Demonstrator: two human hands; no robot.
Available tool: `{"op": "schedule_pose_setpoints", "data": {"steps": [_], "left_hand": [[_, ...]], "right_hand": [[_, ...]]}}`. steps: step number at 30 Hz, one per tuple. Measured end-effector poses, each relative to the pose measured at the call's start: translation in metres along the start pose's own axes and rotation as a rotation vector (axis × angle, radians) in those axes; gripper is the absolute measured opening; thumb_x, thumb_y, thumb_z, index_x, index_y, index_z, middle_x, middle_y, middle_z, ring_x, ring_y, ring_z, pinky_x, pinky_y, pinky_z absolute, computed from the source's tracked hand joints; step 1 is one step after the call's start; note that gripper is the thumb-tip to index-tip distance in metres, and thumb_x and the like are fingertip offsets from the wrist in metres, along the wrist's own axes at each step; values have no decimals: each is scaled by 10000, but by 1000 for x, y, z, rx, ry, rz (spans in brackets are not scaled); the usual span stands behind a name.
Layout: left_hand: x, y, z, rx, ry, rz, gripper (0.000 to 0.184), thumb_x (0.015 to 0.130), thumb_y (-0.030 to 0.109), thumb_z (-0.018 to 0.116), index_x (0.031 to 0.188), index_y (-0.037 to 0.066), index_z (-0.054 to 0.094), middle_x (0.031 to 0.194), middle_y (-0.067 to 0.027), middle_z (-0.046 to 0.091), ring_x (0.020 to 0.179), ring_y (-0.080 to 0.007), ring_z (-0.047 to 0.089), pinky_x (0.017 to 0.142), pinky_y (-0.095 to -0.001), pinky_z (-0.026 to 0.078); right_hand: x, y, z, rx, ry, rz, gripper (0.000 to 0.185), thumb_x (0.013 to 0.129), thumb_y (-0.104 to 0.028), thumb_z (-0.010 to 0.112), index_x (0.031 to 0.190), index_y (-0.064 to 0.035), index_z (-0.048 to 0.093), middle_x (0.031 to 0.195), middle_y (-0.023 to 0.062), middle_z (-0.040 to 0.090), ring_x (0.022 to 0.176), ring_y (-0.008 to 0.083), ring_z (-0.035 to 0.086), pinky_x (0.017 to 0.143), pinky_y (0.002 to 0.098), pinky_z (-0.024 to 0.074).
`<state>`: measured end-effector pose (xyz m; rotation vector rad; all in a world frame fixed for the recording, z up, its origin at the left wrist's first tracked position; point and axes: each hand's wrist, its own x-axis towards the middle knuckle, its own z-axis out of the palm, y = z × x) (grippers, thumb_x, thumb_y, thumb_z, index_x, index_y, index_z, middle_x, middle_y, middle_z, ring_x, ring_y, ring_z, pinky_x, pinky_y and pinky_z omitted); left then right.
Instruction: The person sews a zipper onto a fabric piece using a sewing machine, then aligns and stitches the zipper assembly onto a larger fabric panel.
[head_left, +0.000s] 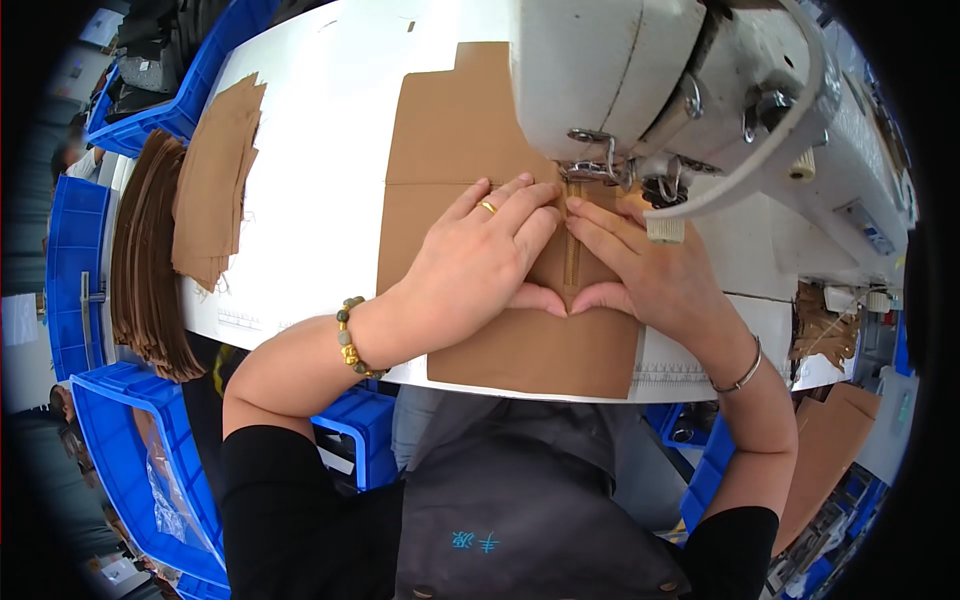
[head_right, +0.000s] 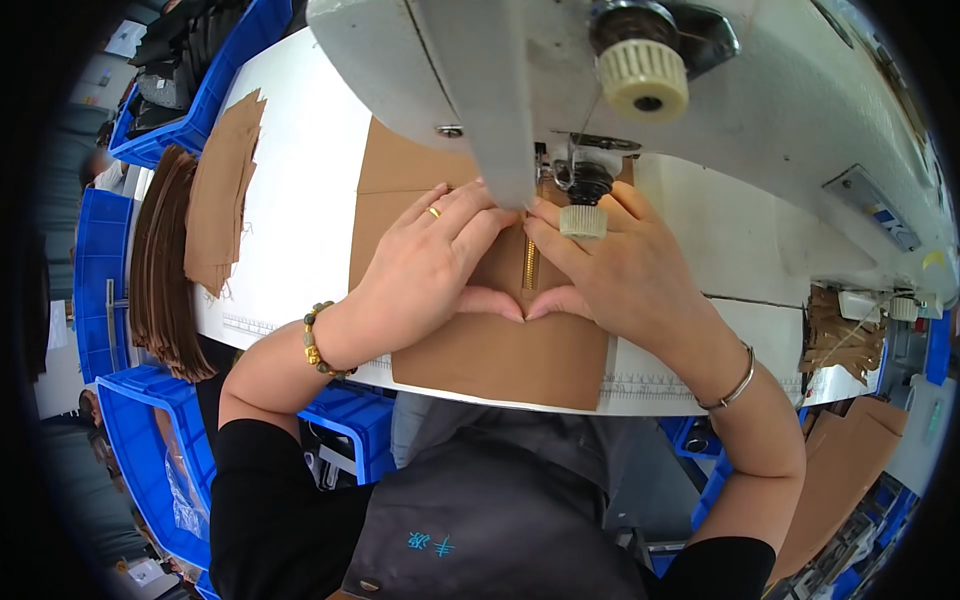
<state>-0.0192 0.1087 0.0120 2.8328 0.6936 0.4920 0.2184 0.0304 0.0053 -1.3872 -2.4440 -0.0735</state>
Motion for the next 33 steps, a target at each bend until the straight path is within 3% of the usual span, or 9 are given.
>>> {"op": "schedule_pose_setpoints", "data": {"steps": [10, 15, 25, 28, 30, 33], "left_hand": [[-1, 0, 1, -6, -6, 38, 776, 746, 500, 815, 1322, 19, 620, 1294, -144, 641, 1368, -342, 563, 1139, -469, 464], [-1, 0, 0, -31, 23, 46, 774, 744, 480, 819, 1322, 6, 616, 1274, -157, 642, 1297, -342, 597, 1099, -434, 484], [2, 0, -2, 26, 17, 44, 725, 713, 492, 816, 1275, 56, 671, 1219, -85, 659, 1188, -292, 629, 1012, -378, 521], [5, -4, -1, 35, 23, 38, 721, 727, 506, 802, 1271, 50, 673, 1250, -84, 658, 1225, -289, 619, 1026, -382, 516], [7, -8, 0, 30, 12, 26, 719, 740, 512, 793, 1273, 44, 671, 1271, -86, 657, 1256, -289, 611, 1037, -389, 512], [8, -11, 3, 54, 29, 23, 726, 765, 516, 779, 1300, 38, 665, 1334, -93, 647, 1330, -294, 580, 1077, -407, 496]], "right_hand": [[-6, -2, 1, 95, 18, -2, 675, 728, -551, 774, 1221, -90, 742, 1318, 18, 691, 1155, 289, 644, 1092, 465, 452], [-8, -4, -2, 139, -29, 0, 643, 736, -532, 786, 1197, -85, 756, 1321, 21, 695, 1102, 273, 655, 1084, 483, 465], [-5, -4, -2, 129, 8, -41, 629, 732, -518, 798, 1165, -64, 758, 1296, 27, 706, 996, 280, 651, 1061, 483, 480], [0, -5, -3, 125, 30, -35, 621, 734, -505, 799, 1161, -56, 749, 1265, 25, 708, 978, 275, 654, 1031, 461, 490], [2, -3, -6, 76, -18, -10, 639, 737, -498, 789, 1227, -90, 745, 1337, 22, 700, 1121, 243, 670, 807, 331, 604], [2, -1, -5, 76, -27, 11, 642, 740, -492, 793, 1241, -94, 741, 1358, 15, 692, 1113, 247, 670, 819, 331, 604]]}}
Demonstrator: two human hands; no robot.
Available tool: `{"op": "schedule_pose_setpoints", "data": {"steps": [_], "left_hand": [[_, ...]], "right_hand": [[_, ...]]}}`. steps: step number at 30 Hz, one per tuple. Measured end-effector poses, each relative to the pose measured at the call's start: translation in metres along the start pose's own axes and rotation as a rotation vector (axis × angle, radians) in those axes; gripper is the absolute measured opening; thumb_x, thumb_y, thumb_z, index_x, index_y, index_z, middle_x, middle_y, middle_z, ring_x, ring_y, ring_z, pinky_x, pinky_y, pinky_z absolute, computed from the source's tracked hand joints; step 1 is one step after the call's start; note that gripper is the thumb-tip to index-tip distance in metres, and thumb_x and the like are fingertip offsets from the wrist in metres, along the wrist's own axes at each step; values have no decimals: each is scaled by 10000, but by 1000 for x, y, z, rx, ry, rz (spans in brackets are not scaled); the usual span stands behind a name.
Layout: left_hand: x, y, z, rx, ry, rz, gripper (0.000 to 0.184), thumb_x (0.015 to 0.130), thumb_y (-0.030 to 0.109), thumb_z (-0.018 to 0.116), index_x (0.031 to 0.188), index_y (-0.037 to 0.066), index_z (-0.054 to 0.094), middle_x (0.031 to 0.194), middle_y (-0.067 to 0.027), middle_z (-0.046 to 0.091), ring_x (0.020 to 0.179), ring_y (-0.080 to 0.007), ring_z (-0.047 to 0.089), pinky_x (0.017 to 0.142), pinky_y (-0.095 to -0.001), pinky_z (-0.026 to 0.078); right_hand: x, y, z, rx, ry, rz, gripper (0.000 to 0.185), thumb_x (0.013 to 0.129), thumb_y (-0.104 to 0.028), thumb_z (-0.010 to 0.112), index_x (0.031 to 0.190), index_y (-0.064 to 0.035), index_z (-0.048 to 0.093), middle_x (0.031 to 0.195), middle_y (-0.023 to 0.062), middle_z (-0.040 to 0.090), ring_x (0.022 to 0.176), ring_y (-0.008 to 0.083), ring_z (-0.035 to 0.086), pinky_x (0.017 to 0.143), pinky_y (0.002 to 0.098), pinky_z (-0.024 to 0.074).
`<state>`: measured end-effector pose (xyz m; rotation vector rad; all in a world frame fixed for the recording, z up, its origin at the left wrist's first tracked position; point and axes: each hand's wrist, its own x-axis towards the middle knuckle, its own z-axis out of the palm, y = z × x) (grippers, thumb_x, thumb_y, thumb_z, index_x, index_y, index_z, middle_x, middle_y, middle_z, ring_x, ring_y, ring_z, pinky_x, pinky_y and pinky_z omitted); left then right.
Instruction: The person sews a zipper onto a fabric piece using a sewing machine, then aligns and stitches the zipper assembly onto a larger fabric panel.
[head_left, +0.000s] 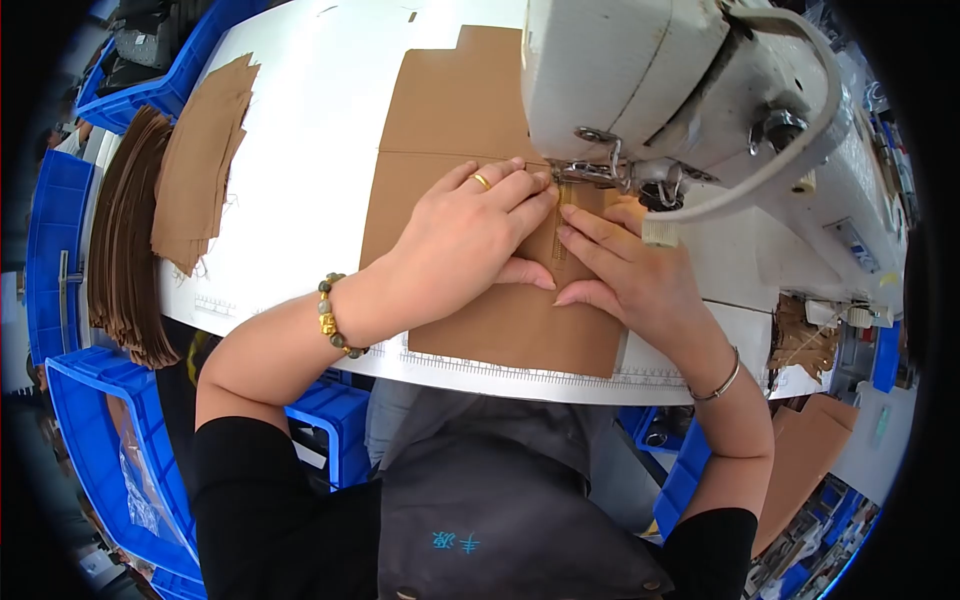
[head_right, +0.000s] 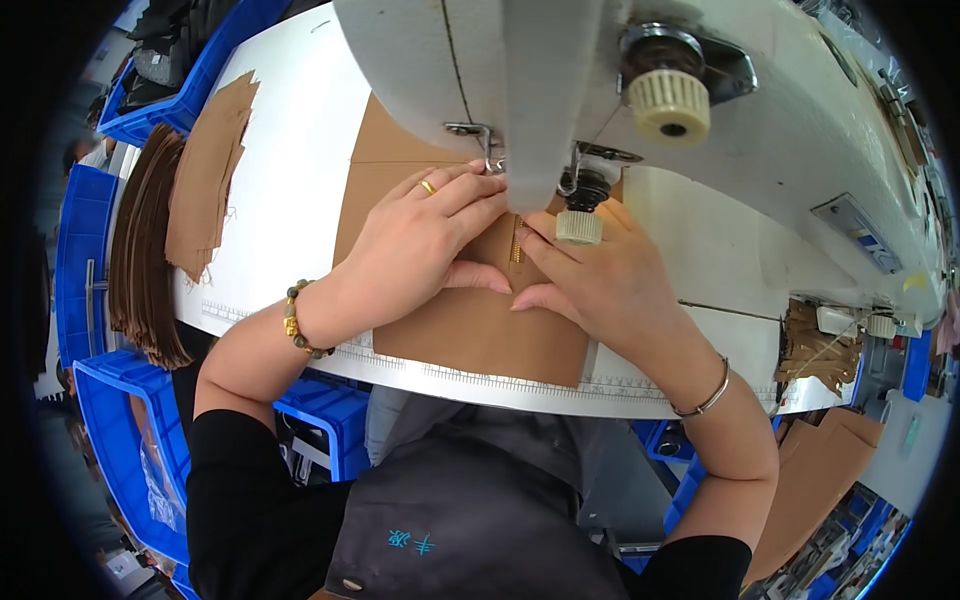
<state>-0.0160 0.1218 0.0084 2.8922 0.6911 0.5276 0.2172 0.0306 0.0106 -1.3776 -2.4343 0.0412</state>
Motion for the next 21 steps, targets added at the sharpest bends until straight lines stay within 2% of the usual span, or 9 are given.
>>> {"op": "schedule_pose_setpoints", "data": {"steps": [2, 6, 11, 21], "left_hand": [[0, 0, 2, 2, -1, 5, 728, 788, 515, 767, 1332, 43, 658, 1374, -98, 638, 1366, -298, 563, 1107, -425, 484], [-6, 5, 2, 39, -7, 4, 688, 811, 487, 771, 1334, 52, 667, 1358, -91, 656, 1344, -293, 588, 1117, -430, 484], [-13, 15, 2, -21, 35, 26, 513, 829, 354, 812, 1241, 60, 730, 1256, -66, 713, 1252, -265, 660, 1049, -403, 538], [-14, 18, 1, -35, 60, 36, 502, 812, 323, 826, 1211, 33, 738, 1238, -83, 722, 1227, -272, 675, 1009, -381, 564]], "right_hand": [[0, -1, -1, 2, 0, 0, 635, 743, -486, 794, 1240, -94, 740, 1354, 12, 692, 1109, 247, 669, 821, 329, 604], [-1, 0, 0, -11, -7, -13, 616, 750, -468, 796, 1235, -92, 739, 1338, 6, 693, 1096, 245, 669, 831, 336, 600], [1, 0, -6, -13, -1, -30, 609, 746, -459, 796, 1223, -85, 738, 1303, 9, 704, 1077, 242, 671, 840, 351, 593], [-2, -1, -4, -32, 21, -41, 589, 732, -451, 801, 1191, -86, 747, 1270, 12, 716, 1078, 237, 677, 858, 360, 591]]}}
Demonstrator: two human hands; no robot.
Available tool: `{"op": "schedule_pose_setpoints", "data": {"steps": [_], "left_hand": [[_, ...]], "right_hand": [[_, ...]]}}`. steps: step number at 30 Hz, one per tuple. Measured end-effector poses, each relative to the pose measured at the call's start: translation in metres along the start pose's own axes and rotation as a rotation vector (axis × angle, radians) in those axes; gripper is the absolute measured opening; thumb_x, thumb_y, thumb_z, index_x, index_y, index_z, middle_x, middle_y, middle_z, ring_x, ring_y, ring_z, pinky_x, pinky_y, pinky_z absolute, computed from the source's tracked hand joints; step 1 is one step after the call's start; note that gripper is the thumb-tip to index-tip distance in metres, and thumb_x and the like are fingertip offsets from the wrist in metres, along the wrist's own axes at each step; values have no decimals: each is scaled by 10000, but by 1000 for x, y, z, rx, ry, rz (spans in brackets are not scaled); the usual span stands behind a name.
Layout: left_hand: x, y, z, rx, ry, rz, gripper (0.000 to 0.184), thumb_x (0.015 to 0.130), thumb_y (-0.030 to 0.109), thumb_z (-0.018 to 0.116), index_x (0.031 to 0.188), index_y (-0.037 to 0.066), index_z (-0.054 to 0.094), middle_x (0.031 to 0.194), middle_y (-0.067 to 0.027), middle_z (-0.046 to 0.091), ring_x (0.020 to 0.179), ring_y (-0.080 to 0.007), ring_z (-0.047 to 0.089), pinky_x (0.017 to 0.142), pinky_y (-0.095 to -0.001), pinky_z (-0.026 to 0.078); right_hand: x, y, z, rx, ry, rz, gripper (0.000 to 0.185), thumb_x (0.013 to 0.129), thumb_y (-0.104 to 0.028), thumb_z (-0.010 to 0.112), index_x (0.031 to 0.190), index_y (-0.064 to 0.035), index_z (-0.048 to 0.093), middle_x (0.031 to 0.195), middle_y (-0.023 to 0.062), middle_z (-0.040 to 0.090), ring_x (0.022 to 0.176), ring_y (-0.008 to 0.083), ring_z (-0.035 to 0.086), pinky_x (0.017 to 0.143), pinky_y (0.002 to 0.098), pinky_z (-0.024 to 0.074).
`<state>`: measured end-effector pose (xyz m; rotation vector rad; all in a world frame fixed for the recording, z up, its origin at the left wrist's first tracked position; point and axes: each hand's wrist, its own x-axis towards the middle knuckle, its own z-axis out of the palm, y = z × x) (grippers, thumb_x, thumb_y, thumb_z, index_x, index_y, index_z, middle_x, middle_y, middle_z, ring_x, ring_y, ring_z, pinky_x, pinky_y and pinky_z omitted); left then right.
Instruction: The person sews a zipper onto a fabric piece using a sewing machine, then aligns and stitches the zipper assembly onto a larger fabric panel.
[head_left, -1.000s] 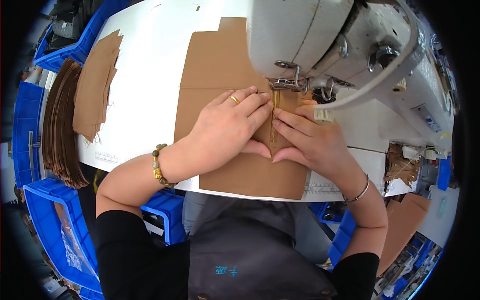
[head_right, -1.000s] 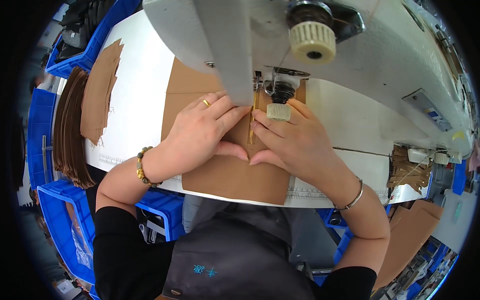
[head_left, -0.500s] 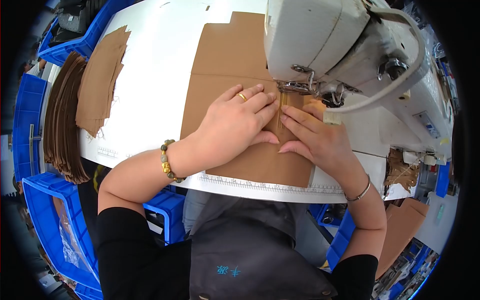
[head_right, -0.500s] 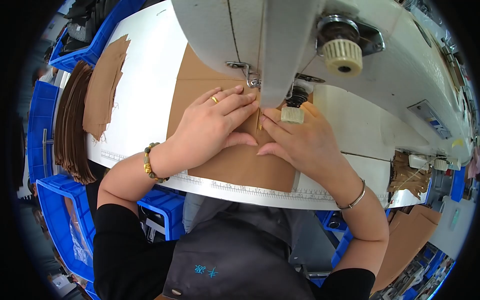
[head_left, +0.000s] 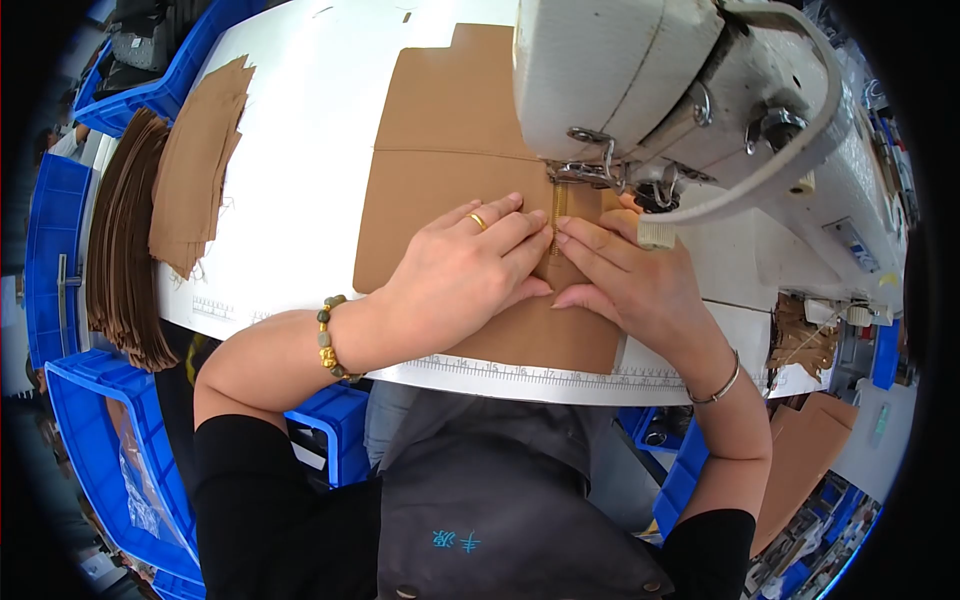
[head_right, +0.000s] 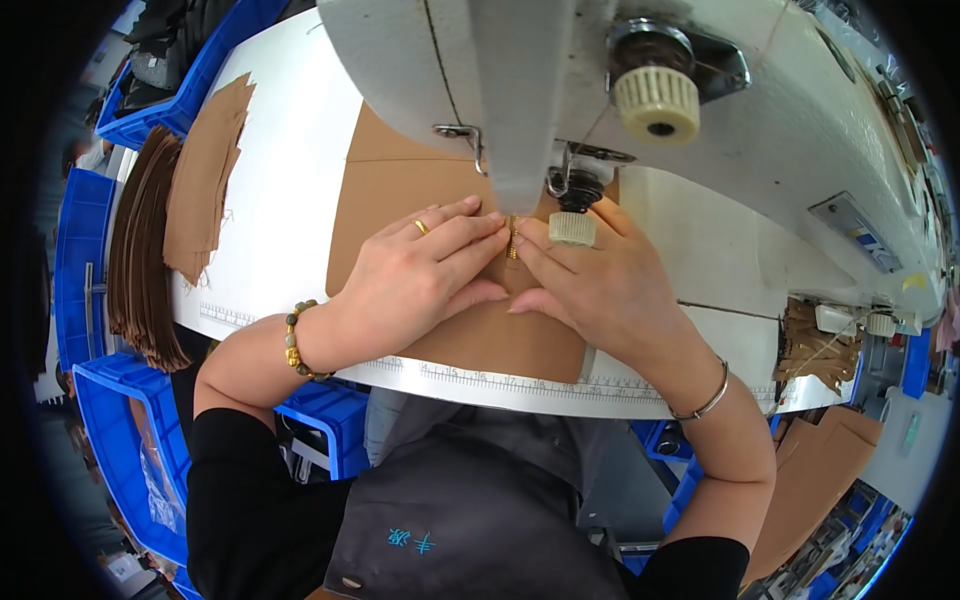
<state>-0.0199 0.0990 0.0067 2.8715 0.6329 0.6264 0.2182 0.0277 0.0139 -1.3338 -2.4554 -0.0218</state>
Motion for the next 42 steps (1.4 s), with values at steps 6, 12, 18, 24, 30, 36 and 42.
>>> {"op": "schedule_pose_setpoints", "data": {"steps": [6, 12, 18, 24, 30, 36, 42], "left_hand": [[-1, 1, -2, 5, -11, -13, 523, 798, 335, 835, 1207, 25, 734, 1241, -97, 721, 1219, -276, 683, 1011, -390, 564], [-1, 2, -3, 14, -29, -16, 527, 801, 339, 833, 1204, 16, 727, 1251, -103, 716, 1217, -280, 686, 1012, -394, 562], [-1, 3, -3, 24, -20, -25, 550, 809, 355, 824, 1231, 21, 712, 1259, -103, 712, 1231, -279, 682, 1029, -399, 554], [-1, 3, -3, 19, -24, -26, 563, 801, 369, 820, 1237, 29, 710, 1279, -104, 703, 1252, -277, 670, 1040, -406, 550], [-3, 3, -5, -12, -60, -13, 587, 785, 394, 816, 1240, 39, 713, 1307, -97, 696, 1287, -285, 647, 1053, -432, 544], [-4, 6, -4, -14, -50, -27, 585, 779, 397, 817, 1235, 44, 720, 1314, -92, 697, 1289, -288, 646, 1045, -447, 549], [2, -1, -3, 6, -35, -21, 581, 777, 389, 819, 1230, 37, 724, 1287, -97, 706, 1253, -290, 665, 1035, -432, 551]], "right_hand": [[2, 5, 9, -38, 37, -3, 725, 726, -498, 777, 1323, -99, 678, 1392, -27, 663, 1155, 242, 649, 895, 358, 589], [3, 5, 4, -73, -99, 34, 788, 721, -537, 754, 1385, -126, 646, 1467, -42, 623, 1110, 254, 635, 900, 354, 581], [0, 7, 8, -47, -30, 15, 737, 699, -532, 780, 1296, -106, 708, 1392, -29, 673, 1061, 261, 645, 884, 356, 578], [0, 5, 2, 17, 0, -7, 677, 679, -501, 809, 1218, -94, 746, 1313, -2, 712, 1024, 261, 661, 912, 378, 576], [-3, -1, -1, 34, -30, -44, 629, 686, -476, 816, 1167, -75, 751, 1268, 16, 725, 1003, 254, 670, 976, 413, 567], [-7, -4, 4, 71, 8, -17, 590, 735, -504, 805, 1134, -72, 759, 1266, 23, 700, 1037, 249, 683, 992, 477, 509], [-1, 0, 1, 30, -45, 16, 662, 719, -472, 804, 1255, -89, 729, 1338, 19, 707, 1033, 258, 682, 908, 391, 594]]}}
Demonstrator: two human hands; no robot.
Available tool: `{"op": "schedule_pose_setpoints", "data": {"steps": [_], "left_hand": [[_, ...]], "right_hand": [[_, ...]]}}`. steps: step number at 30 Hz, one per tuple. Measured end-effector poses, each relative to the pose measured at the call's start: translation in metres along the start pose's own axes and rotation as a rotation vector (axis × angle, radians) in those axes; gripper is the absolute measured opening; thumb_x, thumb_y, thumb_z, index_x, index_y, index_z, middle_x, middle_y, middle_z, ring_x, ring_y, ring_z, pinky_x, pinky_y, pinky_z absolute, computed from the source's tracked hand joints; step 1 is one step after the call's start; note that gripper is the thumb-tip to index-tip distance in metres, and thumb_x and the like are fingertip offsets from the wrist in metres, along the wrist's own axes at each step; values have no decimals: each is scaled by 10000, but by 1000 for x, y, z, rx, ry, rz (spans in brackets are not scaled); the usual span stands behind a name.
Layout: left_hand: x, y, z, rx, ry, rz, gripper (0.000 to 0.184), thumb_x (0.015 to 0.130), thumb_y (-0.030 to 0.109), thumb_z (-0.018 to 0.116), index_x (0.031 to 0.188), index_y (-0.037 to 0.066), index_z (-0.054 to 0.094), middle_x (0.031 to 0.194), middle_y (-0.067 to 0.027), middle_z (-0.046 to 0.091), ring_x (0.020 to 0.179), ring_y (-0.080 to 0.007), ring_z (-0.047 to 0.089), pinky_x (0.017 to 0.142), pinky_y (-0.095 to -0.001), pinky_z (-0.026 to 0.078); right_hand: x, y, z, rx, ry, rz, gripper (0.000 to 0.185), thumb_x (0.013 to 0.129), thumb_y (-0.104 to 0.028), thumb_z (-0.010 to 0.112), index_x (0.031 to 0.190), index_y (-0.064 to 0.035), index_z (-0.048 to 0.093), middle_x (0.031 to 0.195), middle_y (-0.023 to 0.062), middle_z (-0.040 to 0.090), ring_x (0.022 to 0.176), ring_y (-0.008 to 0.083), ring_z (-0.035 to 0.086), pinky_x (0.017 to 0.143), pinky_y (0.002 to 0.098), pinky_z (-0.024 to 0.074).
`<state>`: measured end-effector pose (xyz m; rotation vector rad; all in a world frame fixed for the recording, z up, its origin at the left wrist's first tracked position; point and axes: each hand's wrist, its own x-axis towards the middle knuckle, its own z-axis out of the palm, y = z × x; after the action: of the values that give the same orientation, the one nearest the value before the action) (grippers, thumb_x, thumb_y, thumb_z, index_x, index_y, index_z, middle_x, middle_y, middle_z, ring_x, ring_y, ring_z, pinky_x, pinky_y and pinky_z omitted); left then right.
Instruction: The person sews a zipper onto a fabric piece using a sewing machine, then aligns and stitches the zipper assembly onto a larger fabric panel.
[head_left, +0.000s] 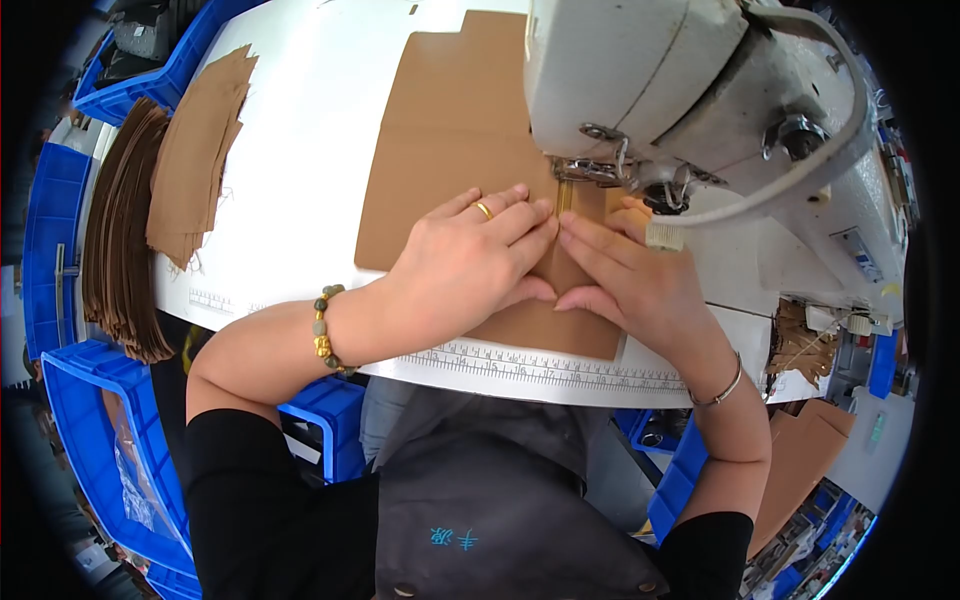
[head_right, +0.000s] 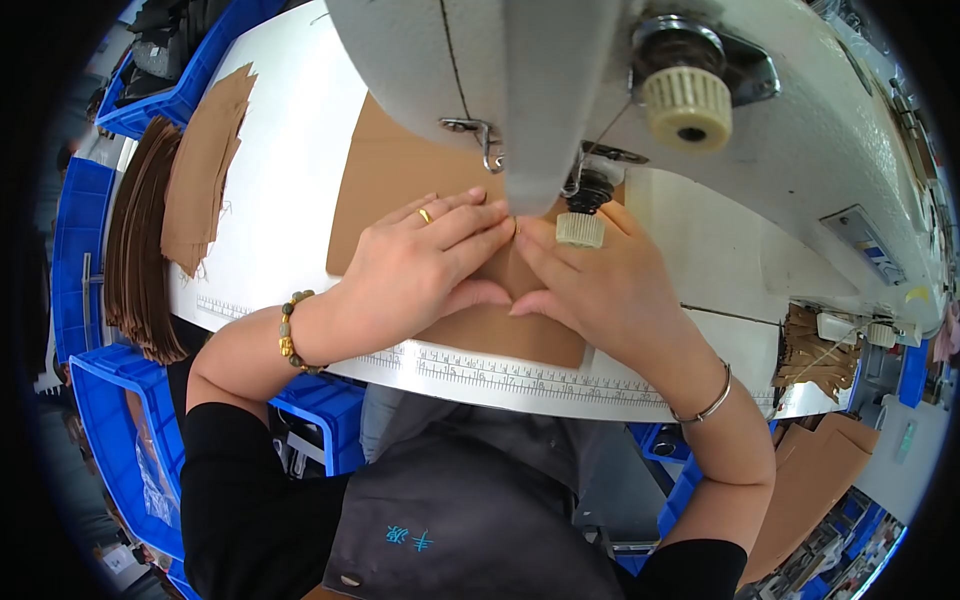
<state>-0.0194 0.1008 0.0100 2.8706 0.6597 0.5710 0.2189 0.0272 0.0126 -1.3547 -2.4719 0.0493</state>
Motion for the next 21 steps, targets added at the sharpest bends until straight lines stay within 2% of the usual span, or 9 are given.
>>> {"op": "schedule_pose_setpoints", "data": {"steps": [6, 13, 15, 21], "left_hand": [[6, -10, 7, 12, 34, -13, 572, 805, 386, 807, 1245, 30, 721, 1273, -102, 708, 1241, -294, 670, 1027, -404, 547], [6, -12, 8, 21, 51, -22, 567, 844, 391, 783, 1287, 44, 715, 1293, -95, 706, 1257, -285, 665, 1037, -411, 542], [7, -11, 8, 30, 55, -21, 558, 856, 397, 774, 1290, 50, 715, 1303, -93, 704, 1262, -282, 663, 1042, -417, 541], [8, -14, 10, 79, 51, -2, 546, 888, 419, 743, 1300, 62, 710, 1322, -92, 698, 1271, -277, 659, 1052, -448, 537]], "right_hand": [[-1, 14, 12, -87, 31, 27, 614, 803, -450, 772, 1310, -109, 714, 1397, 3, 682, 1141, 264, 675, 928, 387, 584], [1, 7, 10, -128, 22, 62, 582, 817, -426, 780, 1302, -108, 723, 1398, 4, 682, 1183, 254, 671, 930, 381, 585], [2, 7, 13, -94, 112, 49, 551, 792, -462, 788, 1202, -96, 755, 1159, 83, 730, 874, 268, 652, 921, 424, 547], [4, 8, 13, -82, 137, 57, 547, 814, -461, 773, 1230, -108, 747, 1288, 62, 717, 940, 262, 651, 899, 388, 544]]}}
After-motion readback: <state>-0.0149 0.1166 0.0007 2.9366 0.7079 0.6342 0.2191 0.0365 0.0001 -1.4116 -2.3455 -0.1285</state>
